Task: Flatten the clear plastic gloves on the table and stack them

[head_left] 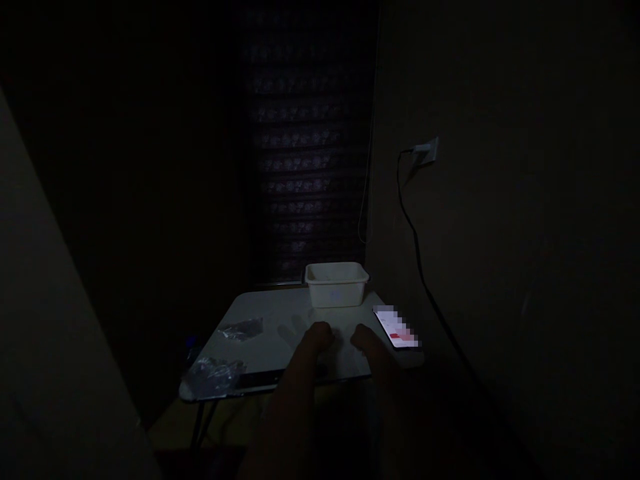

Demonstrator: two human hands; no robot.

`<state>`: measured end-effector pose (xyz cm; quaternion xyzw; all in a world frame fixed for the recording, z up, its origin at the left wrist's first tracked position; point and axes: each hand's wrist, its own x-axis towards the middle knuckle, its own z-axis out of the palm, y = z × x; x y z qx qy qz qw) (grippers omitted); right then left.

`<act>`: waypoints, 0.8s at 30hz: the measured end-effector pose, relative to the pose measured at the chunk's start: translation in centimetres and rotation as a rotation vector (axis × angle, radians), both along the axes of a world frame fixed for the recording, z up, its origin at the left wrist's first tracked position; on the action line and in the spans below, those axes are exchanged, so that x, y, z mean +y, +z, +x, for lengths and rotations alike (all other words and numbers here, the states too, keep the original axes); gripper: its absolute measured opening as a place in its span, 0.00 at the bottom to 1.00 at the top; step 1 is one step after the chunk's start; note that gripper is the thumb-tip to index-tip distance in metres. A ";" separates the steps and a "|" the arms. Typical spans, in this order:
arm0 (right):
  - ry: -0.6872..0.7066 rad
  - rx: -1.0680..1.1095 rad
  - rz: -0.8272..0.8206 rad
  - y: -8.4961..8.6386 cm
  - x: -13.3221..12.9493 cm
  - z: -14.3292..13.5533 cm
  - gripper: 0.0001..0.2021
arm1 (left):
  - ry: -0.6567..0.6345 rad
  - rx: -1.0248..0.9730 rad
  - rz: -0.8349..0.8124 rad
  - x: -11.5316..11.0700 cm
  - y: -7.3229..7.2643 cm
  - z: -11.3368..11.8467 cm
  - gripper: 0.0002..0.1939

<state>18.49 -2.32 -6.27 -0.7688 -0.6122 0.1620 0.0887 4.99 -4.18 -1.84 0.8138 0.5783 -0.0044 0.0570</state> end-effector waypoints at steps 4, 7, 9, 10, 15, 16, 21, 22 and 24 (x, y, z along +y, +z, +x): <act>0.006 0.019 -0.029 0.4 -0.1 0.3 0.12 | 0.005 0.001 0.000 -0.2 0.3 -0.1 0.15; 0.007 0.025 -0.039 0.5 -0.2 0.5 0.13 | 0.011 0.005 -0.006 -0.2 0.5 -0.2 0.15; 0.003 0.028 -0.046 0.6 -0.2 0.6 0.13 | 0.016 0.009 -0.007 -0.2 0.5 -0.2 0.15; 0.002 0.030 -0.048 0.6 -0.2 0.6 0.14 | 0.018 0.011 -0.008 -0.2 0.5 -0.2 0.15; -0.002 0.033 -0.041 0.5 0.1 0.6 0.15 | 0.033 0.020 -0.019 -0.1 0.5 -0.3 0.15; -0.006 0.031 -0.040 0.4 0.1 0.5 0.15 | 0.034 0.022 -0.022 -0.1 0.4 -0.3 0.15; -0.022 0.023 -0.039 0.6 -0.1 0.7 0.14 | 0.032 0.024 -0.036 0.0 0.4 -0.3 0.15; -0.024 0.019 -0.037 0.7 -0.2 0.7 0.14 | 0.029 0.024 -0.042 0.0 0.4 -0.3 0.15; -0.029 0.011 -0.032 0.9 -0.5 0.8 0.14 | 0.018 0.026 -0.059 0.0 0.3 -0.3 0.15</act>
